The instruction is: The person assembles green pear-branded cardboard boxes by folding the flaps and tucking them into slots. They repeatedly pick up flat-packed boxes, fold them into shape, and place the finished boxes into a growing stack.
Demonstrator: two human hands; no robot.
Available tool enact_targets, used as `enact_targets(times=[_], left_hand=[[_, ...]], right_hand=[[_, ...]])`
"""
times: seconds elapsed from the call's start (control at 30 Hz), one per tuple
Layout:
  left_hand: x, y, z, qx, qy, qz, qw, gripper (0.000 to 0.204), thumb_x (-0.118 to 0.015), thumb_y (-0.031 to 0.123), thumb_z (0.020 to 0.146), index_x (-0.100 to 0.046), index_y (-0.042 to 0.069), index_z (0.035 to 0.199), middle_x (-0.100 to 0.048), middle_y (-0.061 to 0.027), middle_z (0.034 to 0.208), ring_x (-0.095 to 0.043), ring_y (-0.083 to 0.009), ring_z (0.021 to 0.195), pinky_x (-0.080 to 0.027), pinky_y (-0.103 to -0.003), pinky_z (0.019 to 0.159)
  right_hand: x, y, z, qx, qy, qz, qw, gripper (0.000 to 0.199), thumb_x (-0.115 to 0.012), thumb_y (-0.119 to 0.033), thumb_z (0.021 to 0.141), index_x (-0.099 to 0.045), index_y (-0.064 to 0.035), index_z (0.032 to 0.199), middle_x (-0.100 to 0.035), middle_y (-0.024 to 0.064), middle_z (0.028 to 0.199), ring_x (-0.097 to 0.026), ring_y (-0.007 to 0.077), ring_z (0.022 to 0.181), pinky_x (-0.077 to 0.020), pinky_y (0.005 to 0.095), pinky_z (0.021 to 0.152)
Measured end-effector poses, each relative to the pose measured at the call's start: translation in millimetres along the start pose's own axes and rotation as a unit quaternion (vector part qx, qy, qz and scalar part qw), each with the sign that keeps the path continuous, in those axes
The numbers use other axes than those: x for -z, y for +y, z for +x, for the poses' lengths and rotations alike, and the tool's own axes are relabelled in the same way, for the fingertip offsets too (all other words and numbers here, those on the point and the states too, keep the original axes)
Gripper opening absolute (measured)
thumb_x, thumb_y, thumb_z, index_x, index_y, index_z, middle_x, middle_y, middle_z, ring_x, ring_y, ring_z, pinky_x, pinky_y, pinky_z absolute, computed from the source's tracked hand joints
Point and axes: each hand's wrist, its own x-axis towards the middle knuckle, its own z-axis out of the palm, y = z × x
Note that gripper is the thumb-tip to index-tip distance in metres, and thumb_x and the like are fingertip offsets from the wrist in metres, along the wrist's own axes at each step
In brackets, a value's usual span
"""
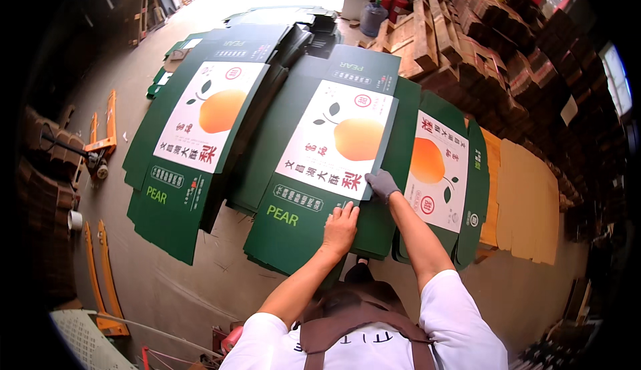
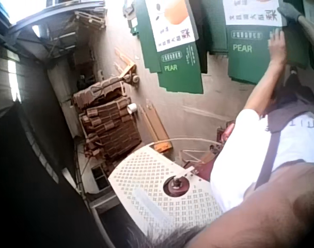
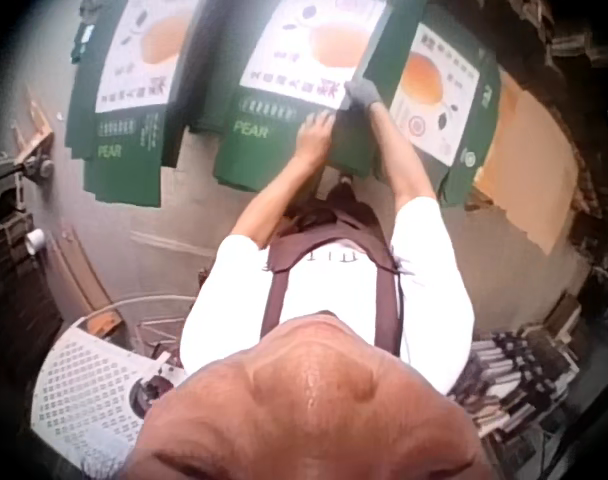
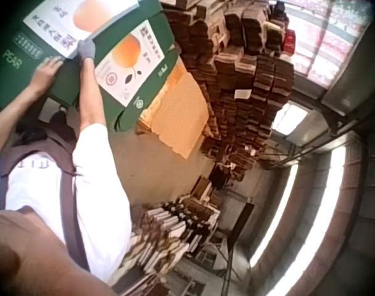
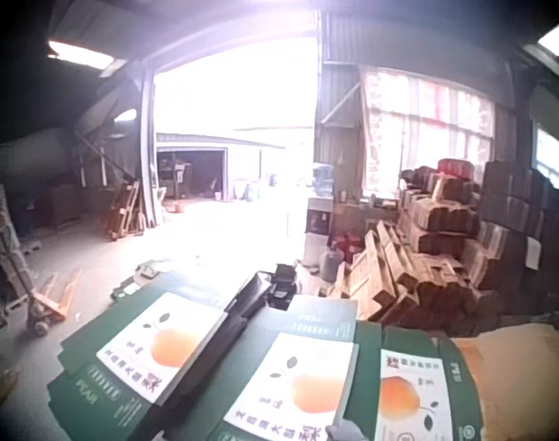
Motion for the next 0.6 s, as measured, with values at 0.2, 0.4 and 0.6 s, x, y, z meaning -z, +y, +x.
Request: enact_targets(times=[0.2,0.4,0.6], left_hand=[[-6.8,24.7,10.3,-0.018,-0.035,-0.008,0.999,0.053,-0.068,0.003,0.074,-0.058,0.009,0.125,-0.058,-0.0094,0.133,-0.055,-0.0336,0.108,-0.052,-0.041,0.092],[-4.0,24.2,13.7,0.012,-0.071,0.066,0.995,0.051,-0.069,0.005,0.081,-0.056,0.008,0.130,-0.055,-0.0116,0.138,-0.052,-0.0365,0.115,-0.048,-0.044,0.097],[-31.3,81.5,48.9,-0.008,-0.069,0.127,0.989,0.042,-0.067,0.007,0.088,-0.056,0.001,0.129,-0.055,-0.0183,0.136,-0.052,-0.0371,0.122,-0.043,-0.046,0.102]], right_hand=[[29.2,12.3,-3.1,0.050,0.005,-0.194,0.980,0.058,-0.053,-0.044,0.093,-0.070,0.0061,0.070,-0.069,0.0183,0.064,-0.066,0.0270,0.049,-0.0577,0.0393,0.056],[141.2,53.8,-92.6,0.110,0.037,0.025,0.993,0.049,-0.062,-0.048,0.090,-0.064,-0.0028,0.110,-0.071,0.0204,0.096,-0.068,0.0403,0.089,-0.0527,0.0453,0.083],[351.3,313.2,-173.0,-0.092,0.347,0.042,0.932,0.028,-0.058,-0.036,0.092,-0.066,-0.0088,0.098,-0.072,0.0150,0.093,-0.068,0.0362,0.088,-0.0528,0.0455,0.079]])
